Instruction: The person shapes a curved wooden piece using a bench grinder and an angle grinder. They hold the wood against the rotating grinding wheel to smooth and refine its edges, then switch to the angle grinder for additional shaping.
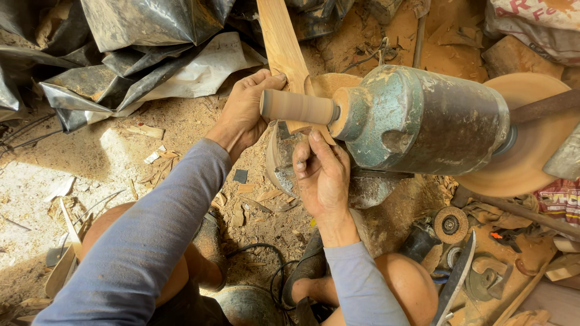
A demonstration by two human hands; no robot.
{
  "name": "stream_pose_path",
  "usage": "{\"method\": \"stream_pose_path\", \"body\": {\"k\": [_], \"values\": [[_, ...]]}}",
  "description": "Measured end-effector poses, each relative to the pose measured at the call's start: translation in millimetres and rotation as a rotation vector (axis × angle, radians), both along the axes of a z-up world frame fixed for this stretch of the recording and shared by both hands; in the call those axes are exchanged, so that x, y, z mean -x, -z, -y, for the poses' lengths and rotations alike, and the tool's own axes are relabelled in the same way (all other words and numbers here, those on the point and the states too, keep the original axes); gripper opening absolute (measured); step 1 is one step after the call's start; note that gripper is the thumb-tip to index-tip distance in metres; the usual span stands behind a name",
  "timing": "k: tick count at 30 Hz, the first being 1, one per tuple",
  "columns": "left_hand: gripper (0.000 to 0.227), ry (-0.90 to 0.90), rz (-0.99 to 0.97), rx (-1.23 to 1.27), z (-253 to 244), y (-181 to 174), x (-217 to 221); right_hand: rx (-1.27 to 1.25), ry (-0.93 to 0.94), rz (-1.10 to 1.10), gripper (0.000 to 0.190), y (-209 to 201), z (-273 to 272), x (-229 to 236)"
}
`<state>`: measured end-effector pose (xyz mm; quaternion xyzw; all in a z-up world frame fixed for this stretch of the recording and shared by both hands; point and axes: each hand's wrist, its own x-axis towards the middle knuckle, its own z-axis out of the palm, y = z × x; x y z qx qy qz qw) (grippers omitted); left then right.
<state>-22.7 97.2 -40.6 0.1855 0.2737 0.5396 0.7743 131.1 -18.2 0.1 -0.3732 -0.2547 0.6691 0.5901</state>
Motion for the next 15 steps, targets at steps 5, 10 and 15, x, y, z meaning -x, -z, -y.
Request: {"method": "stream_pose_path", "body": {"k": [5,10,15], "values": [[0.012,-0.005,-0.012,-0.014,0.9,0.0,8.5,0.031,-0.035,0.016,0.023,-0.7,-0.1,5.3],[0.012,-0.008,-0.017,0.0,2.1,-0.1,5.5,0.009,-0.025,0.043,0.021,-3.7,-0.7,3.4],[0.011,0.015,0.028,0.011,-0.9,1.5,0.0,0.059,0.006,0.009,0.016,3.0,0.0,-5.5]]}}
